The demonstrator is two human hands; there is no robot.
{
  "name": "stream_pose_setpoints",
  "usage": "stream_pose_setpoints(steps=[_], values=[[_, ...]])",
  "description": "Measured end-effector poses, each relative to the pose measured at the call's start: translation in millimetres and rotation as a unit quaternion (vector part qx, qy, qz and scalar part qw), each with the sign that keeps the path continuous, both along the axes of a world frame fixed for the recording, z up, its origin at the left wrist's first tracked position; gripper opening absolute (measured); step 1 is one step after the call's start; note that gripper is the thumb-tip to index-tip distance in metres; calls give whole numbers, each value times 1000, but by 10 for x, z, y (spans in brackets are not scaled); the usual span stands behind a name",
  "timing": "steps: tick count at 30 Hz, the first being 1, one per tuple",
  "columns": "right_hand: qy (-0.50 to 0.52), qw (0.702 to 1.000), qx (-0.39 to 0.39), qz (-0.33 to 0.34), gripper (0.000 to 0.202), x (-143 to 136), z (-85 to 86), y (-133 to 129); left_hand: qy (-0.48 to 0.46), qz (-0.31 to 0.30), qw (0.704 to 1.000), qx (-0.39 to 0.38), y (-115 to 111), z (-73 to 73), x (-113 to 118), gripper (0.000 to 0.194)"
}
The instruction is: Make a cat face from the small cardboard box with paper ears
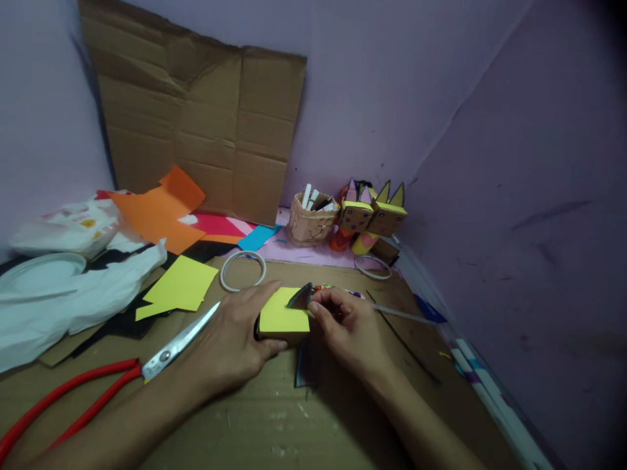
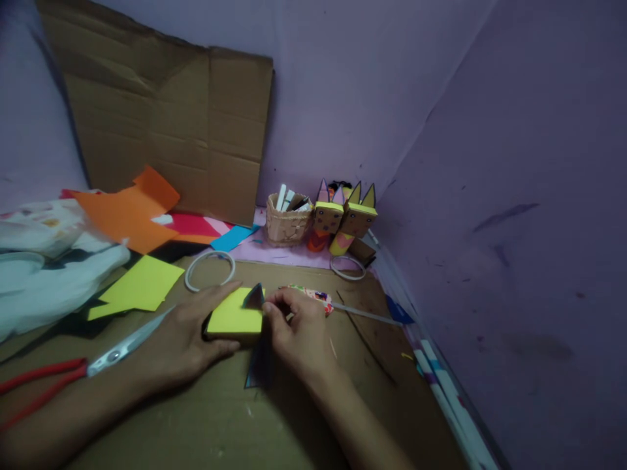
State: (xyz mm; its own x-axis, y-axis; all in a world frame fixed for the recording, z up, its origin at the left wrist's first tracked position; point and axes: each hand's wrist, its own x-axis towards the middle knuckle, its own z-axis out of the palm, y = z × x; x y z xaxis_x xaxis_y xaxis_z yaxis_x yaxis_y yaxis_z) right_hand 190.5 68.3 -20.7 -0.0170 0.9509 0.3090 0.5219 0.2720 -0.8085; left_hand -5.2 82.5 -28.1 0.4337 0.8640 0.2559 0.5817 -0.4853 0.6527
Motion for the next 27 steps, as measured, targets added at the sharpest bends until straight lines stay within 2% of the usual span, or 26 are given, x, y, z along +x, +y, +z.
stream_pose_setpoints(steps=[6,12,20,27], values=[[-13,1000,7,-1,13,-7,-32,14,12,16,1000,11,15,-3,-4,70],[-19,1000,14,0,12,-14,-55,10,13,-1,1000,13,18,14,-5,69],[-47,997,60,-3,12,-38,-18,-1,4,-8,1000,11,24,5,-9,68],[-59,997,54,11,13,-16,-16,8,-7,-14,1000,10,22,35,-9,65]])
